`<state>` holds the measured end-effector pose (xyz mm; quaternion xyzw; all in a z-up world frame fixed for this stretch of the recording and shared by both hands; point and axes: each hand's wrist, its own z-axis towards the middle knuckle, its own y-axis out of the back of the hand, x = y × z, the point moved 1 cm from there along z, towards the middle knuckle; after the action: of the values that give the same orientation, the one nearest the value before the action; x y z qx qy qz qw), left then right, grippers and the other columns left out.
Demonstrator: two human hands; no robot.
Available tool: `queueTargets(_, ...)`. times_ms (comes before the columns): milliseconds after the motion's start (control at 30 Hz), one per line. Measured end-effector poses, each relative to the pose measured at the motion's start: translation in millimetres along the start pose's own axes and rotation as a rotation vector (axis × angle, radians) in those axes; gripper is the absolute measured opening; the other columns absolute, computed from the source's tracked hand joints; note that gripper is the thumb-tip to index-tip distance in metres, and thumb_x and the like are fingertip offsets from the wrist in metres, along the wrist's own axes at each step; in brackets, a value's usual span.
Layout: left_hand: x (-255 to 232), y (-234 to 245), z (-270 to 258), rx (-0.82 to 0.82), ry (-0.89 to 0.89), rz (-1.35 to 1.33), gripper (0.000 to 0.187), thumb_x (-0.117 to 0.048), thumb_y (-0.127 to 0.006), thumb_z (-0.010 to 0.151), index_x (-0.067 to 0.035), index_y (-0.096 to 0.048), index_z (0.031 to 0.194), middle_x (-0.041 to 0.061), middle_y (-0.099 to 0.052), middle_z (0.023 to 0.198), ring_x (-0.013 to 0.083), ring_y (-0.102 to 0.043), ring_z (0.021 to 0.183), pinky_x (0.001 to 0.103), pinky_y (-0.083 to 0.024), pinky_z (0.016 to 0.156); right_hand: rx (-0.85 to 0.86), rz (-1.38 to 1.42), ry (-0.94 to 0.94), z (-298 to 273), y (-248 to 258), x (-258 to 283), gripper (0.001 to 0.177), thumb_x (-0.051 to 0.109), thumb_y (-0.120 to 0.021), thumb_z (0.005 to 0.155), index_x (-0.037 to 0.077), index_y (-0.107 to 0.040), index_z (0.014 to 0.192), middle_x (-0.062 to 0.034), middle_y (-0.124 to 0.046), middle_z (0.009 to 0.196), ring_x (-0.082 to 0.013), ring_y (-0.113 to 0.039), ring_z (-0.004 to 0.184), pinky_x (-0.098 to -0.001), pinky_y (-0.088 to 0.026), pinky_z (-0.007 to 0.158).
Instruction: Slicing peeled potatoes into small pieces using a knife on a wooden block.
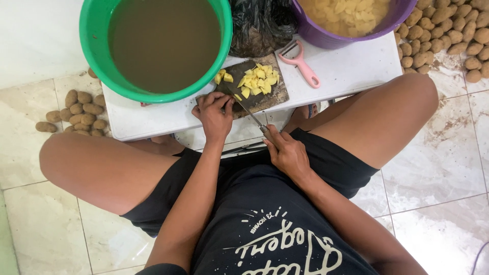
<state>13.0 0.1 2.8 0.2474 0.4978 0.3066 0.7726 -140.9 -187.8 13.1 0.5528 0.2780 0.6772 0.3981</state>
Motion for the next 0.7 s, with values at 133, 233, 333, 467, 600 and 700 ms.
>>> queueTargets(133, -2, 1, -1, -0.014, 0.021, -0.019, 0.005, -0.024, -0.081, 0.098, -0.019, -0.083, 0.098, -0.004, -0.068, 0.097, 0.0229, -0.060, 0.099, 0.051, -0.029, 0.100, 0.020, -0.014, 0.003, 1, -3, 1, 0.045, 0.035, -0.067, 0.108, 0.017, -0.066, 0.150, -0.0135, -0.068, 0.082, -0.0347, -0.061, 0.046, -0.0478, -0.051, 0.039)
queueTargets(233, 1, 0, -3, -0.012, 0.016, -0.024, 0.007, -0.026, -0.081, 0.098, -0.020, -0.083, 0.100, -0.003, -0.069, 0.099, 0.0237, -0.060, 0.101, 0.051, -0.029, 0.100, 0.043, -0.047, -0.013, -6, 1, 2, 0.045, 0.036, -0.063, 0.110, 0.016, -0.065, 0.151, -0.0145, -0.068, 0.083, -0.0337, -0.061, 0.046, -0.0470, -0.051, 0.040)
queueTargets(333, 1, 1, -2, 0.008, 0.022, 0.018, 0.009, -0.030, -0.081, 0.097, -0.022, -0.083, 0.101, -0.006, -0.068, 0.098, 0.0222, -0.059, 0.101, 0.052, -0.031, 0.102, 0.065, -0.050, -0.031, -11, 3, -2, 0.048, 0.038, -0.064, 0.108, 0.017, -0.065, 0.151, -0.0157, -0.071, 0.088, -0.0373, -0.062, 0.047, -0.0491, -0.053, 0.042)
queueTargets(467, -6, 4, 0, -0.019, 0.008, -0.010, 0.011, -0.030, -0.077, 0.101, -0.021, -0.083, 0.101, -0.005, -0.067, 0.095, 0.0206, -0.059, 0.097, 0.050, -0.032, 0.098, 0.122, 0.036, -0.140, -2, 1, -5, 0.050, 0.037, -0.066, 0.106, 0.014, -0.064, 0.151, -0.0191, -0.074, 0.093, -0.0425, -0.072, 0.064, -0.0538, -0.059, 0.049)
queueTargets(600, 3, -3, -1, -0.043, -0.011, 0.010, 0.009, -0.033, -0.082, 0.095, -0.024, -0.082, 0.096, -0.007, -0.067, 0.096, 0.0188, -0.060, 0.095, 0.048, -0.032, 0.094, 0.145, 0.251, -0.270, 14, 26, 15, 0.046, 0.023, -0.069, 0.106, -0.001, -0.066, 0.145, -0.0284, -0.077, 0.103, -0.0499, -0.077, 0.087, -0.0567, -0.065, 0.066)
queueTargets(700, 6, -5, -2, -0.046, 0.006, -0.016, 0.008, -0.033, -0.081, 0.096, -0.025, -0.082, 0.095, -0.008, -0.067, 0.094, 0.0189, -0.060, 0.093, 0.048, -0.031, 0.094, 0.118, 0.274, -0.245, 9, 33, 21, 0.048, 0.023, -0.067, 0.109, -0.001, -0.061, 0.150, -0.0289, -0.077, 0.109, -0.0516, -0.075, 0.096, -0.0636, -0.066, 0.071)
